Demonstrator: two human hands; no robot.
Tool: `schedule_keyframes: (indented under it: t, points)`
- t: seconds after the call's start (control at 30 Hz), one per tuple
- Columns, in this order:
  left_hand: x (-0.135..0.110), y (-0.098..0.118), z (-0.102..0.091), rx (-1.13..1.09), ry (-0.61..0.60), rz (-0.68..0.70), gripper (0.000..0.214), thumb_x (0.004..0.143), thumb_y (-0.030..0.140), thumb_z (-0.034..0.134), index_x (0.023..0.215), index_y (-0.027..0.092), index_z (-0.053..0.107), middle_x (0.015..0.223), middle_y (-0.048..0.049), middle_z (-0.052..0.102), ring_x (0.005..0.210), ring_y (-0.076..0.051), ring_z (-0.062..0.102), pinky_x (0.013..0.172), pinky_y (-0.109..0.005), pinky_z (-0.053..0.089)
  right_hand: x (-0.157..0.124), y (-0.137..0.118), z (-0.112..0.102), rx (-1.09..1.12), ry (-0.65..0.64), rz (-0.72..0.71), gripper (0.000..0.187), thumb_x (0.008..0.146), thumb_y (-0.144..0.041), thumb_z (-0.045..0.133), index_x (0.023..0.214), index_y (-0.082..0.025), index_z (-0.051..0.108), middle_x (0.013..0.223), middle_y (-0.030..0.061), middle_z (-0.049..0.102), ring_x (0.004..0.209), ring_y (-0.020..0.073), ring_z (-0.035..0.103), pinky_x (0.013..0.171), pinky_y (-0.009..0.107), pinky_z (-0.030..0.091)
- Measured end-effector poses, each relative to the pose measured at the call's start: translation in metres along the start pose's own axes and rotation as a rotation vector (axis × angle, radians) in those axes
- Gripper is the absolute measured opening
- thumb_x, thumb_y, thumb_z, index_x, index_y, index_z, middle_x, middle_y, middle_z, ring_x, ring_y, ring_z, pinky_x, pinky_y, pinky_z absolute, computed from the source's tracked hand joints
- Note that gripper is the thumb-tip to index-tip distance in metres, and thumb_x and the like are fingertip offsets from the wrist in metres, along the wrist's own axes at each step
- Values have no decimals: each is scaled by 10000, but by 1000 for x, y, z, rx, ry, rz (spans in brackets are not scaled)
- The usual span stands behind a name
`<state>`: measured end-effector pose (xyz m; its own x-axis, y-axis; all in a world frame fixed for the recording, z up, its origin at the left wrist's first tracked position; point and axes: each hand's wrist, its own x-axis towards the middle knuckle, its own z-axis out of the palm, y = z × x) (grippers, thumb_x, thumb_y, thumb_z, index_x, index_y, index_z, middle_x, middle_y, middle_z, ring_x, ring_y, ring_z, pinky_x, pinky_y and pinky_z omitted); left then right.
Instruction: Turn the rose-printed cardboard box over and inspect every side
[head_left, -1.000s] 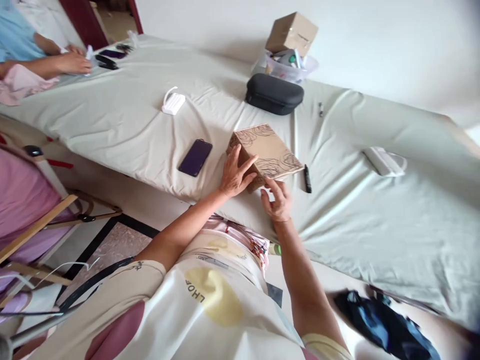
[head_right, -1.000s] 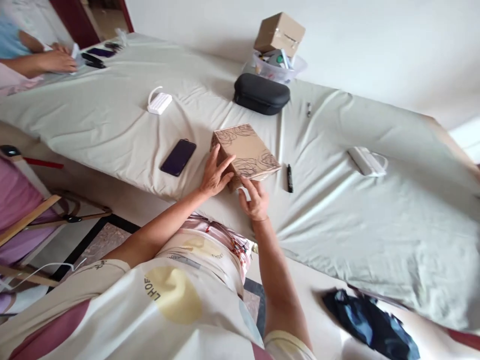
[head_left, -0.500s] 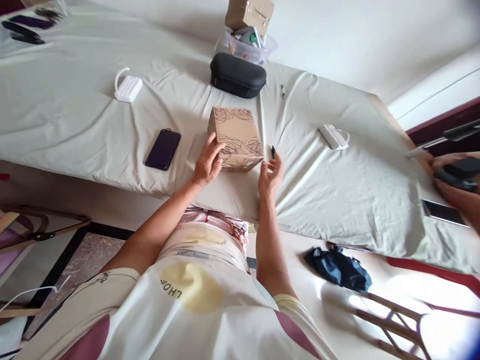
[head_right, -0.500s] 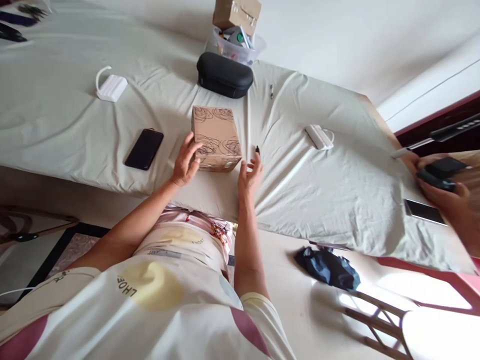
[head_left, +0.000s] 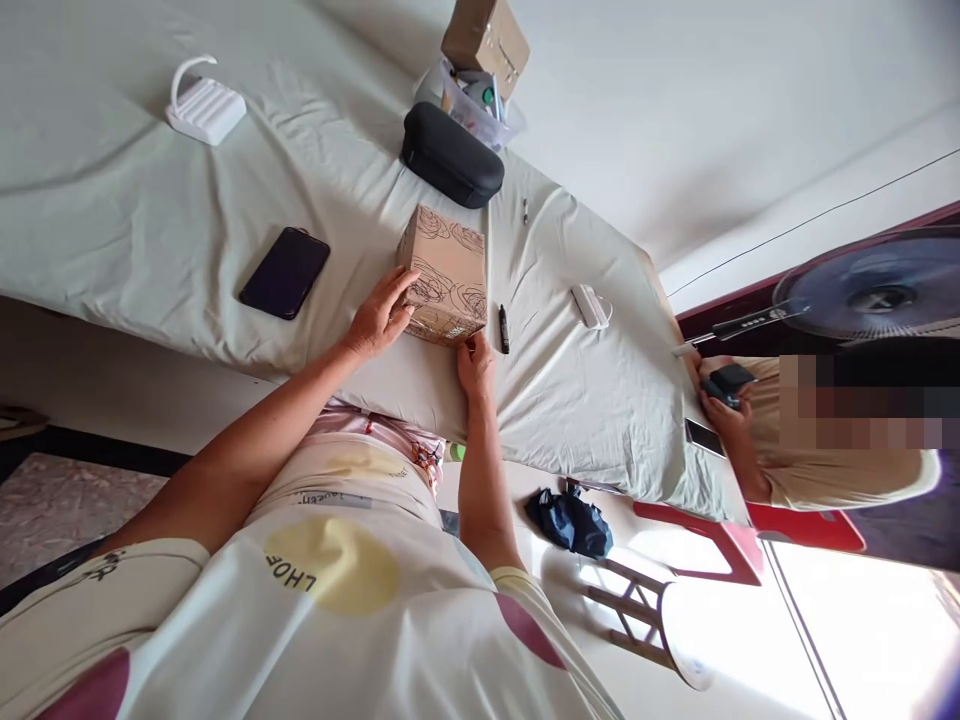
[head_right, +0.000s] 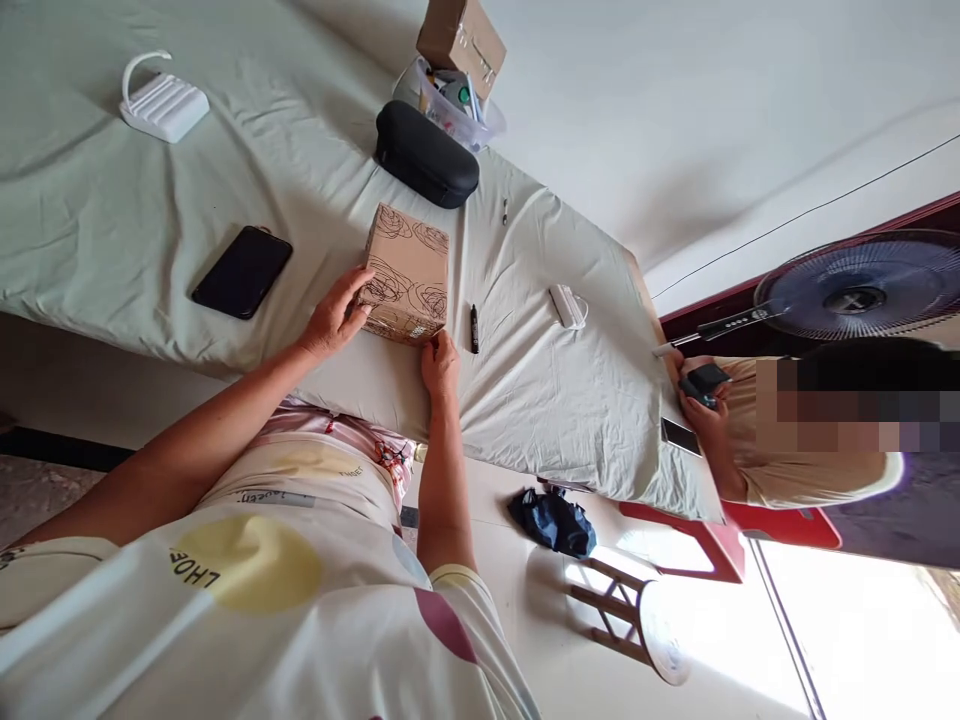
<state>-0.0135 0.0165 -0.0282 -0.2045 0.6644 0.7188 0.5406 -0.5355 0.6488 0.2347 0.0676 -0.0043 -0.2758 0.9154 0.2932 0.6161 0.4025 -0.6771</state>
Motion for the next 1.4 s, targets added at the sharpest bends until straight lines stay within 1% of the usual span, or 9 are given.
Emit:
schedule_keyframes:
  t: [0.23, 0.43, 0.63, 0.73, 0.83, 1.07, 1.2, 1.4]
  points:
    - [0, 3, 2, 13, 2, -2, 599, 1046, 529, 476, 1568, 245, 548, 1599, -105, 590, 1505, -269, 547, 1281, -440, 441, 0, 0, -1, -22, -2, 23, 173, 854, -206, 542, 774, -276, 406, 770, -20, 565, 750, 181, 476, 802, 333, 469]
    - [0, 9, -1, 15, -55, -44, 595, 1065, 490, 480, 1574, 184, 515, 1628, -140, 554, 1544, -280, 498, 1325, -438, 373, 1, 7, 1, -19, 7, -6, 119, 831, -235, 539, 789, -273, 433, 772, -13, 583, 752, 187, 486, 791, 339, 489]
    - [-1, 9, -1, 25, -64, -47, 578, 1067, 447, 484, 1589, 197, 489, 1644, -144, 529, 1550, -283, 489, 1329, -445, 367, 0, 13, 0, -30, -17, -26, 106, 799, -236, 562, 822, -276, 466, 787, -4, 594, 763, 202, 518, 808, 369, 519]
    - [-2, 7, -1, 29, -65, -44, 581, 1064, 441, 488, 1589, 192, 486, 1644, -146, 529, 1551, -285, 487, 1331, -451, 364, -2, 11, -1, -16, -63, -39, 146, 802, -292, 611, 866, -275, 481, 832, 0, 632, 786, 206, 555, 803, 367, 526]
    - [-2, 7, -2, 33, -67, -36, 578, 1061, 426, 487, 1589, 190, 483, 1643, -143, 532, 1555, -280, 482, 1334, -449, 361, -2, 8, -1, -15, -81, -27, 187, 819, -348, 633, 883, -273, 474, 870, 8, 649, 810, 211, 582, 810, 370, 525]
    - [1, 12, -5, 46, -72, -15, 559, 1057, 390, 477, 1578, 190, 492, 1628, -131, 554, 1555, -266, 483, 1329, -438, 373, 0, 2, -3, -45, -82, -27, 173, 853, -302, 610, 879, -272, 442, 887, 20, 639, 836, 212, 581, 824, 371, 515]
    - [0, 10, -4, 58, -58, -7, 548, 1067, 407, 472, 1567, 187, 500, 1609, -135, 573, 1550, -261, 491, 1321, -435, 387, 0, 4, -2, -31, -73, -52, 188, 869, -288, 607, 860, -274, 420, 870, 18, 637, 827, 206, 574, 833, 369, 521]
    - [0, 7, -5, 52, -37, 39, 549, 1098, 468, 449, 1569, 188, 493, 1606, -156, 570, 1544, -261, 500, 1312, -434, 400, 1, 8, 0, 2, -52, -77, 179, 842, -302, 606, 839, -280, 428, 836, 15, 636, 817, 218, 566, 799, 362, 510]
